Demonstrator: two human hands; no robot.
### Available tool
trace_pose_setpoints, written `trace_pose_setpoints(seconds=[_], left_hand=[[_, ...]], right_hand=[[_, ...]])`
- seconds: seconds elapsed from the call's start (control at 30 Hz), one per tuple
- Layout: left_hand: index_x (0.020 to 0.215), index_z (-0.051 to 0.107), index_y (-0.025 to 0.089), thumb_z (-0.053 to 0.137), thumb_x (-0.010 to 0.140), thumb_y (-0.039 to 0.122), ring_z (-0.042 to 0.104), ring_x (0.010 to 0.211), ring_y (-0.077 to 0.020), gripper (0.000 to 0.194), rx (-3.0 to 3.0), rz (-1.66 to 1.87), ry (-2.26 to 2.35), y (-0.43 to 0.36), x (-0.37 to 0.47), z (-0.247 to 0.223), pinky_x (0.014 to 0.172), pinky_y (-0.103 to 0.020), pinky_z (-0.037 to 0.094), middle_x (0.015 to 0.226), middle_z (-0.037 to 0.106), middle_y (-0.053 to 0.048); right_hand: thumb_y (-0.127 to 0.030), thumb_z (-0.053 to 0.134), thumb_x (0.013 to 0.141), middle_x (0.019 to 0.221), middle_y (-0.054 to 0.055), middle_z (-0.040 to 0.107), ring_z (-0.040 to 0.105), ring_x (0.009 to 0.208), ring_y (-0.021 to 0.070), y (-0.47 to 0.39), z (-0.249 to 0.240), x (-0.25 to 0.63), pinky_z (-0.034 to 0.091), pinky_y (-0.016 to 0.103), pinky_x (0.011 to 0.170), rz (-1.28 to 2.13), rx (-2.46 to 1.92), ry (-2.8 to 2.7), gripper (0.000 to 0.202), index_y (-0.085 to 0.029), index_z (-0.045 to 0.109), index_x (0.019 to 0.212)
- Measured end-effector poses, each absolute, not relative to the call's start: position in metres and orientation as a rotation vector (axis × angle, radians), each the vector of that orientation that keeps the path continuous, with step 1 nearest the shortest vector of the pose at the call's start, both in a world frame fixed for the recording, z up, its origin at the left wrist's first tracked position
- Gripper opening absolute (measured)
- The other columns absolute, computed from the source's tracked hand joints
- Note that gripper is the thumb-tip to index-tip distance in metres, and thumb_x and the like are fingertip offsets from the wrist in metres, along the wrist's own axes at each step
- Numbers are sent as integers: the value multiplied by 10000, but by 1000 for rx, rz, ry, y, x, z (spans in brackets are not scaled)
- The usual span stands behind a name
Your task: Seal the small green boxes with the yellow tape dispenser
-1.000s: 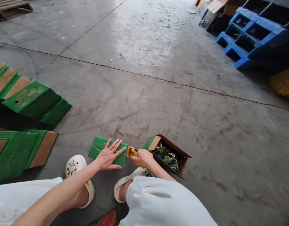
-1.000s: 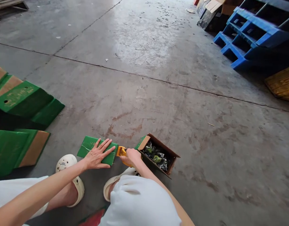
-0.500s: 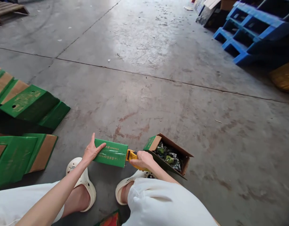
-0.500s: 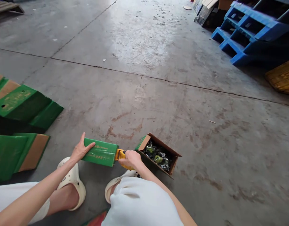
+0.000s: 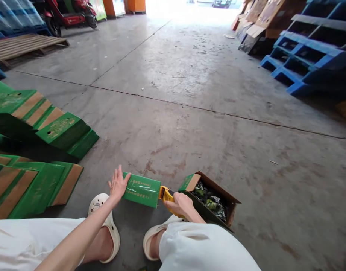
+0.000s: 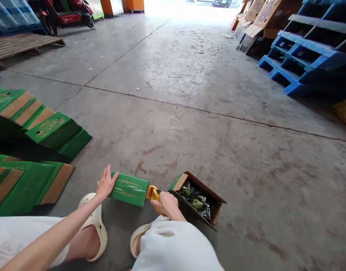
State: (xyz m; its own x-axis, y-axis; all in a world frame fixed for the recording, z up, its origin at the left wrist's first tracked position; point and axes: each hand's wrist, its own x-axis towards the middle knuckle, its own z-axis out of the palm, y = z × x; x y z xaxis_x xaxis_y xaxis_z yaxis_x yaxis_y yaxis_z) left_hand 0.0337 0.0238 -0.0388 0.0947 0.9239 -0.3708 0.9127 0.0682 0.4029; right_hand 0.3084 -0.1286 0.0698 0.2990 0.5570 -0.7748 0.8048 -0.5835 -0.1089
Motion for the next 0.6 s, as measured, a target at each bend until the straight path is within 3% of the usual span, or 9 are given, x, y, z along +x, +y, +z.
trace_pose_setpoints(seconds=[0.1, 0.23, 0.33, 0.43, 0.5, 0.6], left_hand=[[1658, 401, 184, 412, 1064, 531, 153, 1654, -358, 688, 2332, 124, 1649, -11, 60, -41, 1307, -631, 159, 1766, 224, -172], [1695, 307, 213, 461, 1065, 493, 157, 1657, -327, 706, 2531, 103, 1493, -55, 99, -42, 1316, -649, 59, 1771, 214, -152], [1711, 249, 254, 649, 924, 686, 143, 1651, -388, 983, 2587, 30, 1173, -64, 110, -38, 1296, -696, 30, 1780, 171, -161], [1721, 207, 277, 857, 617, 790, 120, 1636, -467, 1380, 2599, -115, 736, -46, 91, -30, 1287, -696, 62, 1788, 108, -187], [1715, 222, 316, 952, 509, 662, 121, 1625, -499, 1452, 2607, -209, 630, -22, 69, -24, 1281, -690, 79, 1791, 113, -184], [1706, 267, 317, 932, 556, 424, 225, 1589, -485, 1333, 2633, -204, 669, 10, 42, -16, 1293, -637, 94, 1730, 291, -190]], right_hand=[[-575, 655, 911, 1161, 226, 787, 735, 1167, 358, -130, 68, 306, 517, 359, 889, -1179, 2260, 1220, 516, -145, 787, 1164], [-581, 639, 921, 1163, 216, 788, 738, 1151, 354, -132, 67, 304, 506, 344, 852, -1182, 2273, 1199, 509, -147, 785, 1144], [-592, 617, 934, 1158, 213, 789, 745, 1115, 354, -135, 70, 305, 491, 338, 797, -1209, 2294, 1183, 529, -134, 777, 1142], [-593, 597, 948, 1118, 203, 796, 757, 1038, 336, -140, 77, 306, 458, 323, 723, -1264, 2321, 1168, 519, -127, 776, 1091], [-588, 595, 951, 1079, 189, 800, 757, 980, 316, -143, 80, 307, 431, 312, 681, -1292, 2351, 1159, 489, -139, 774, 1029], [-589, 589, 954, 1023, 172, 793, 744, 906, 292, -146, 81, 308, 401, 311, 652, -1307, 2414, 1163, 458, -159, 749, 951]])
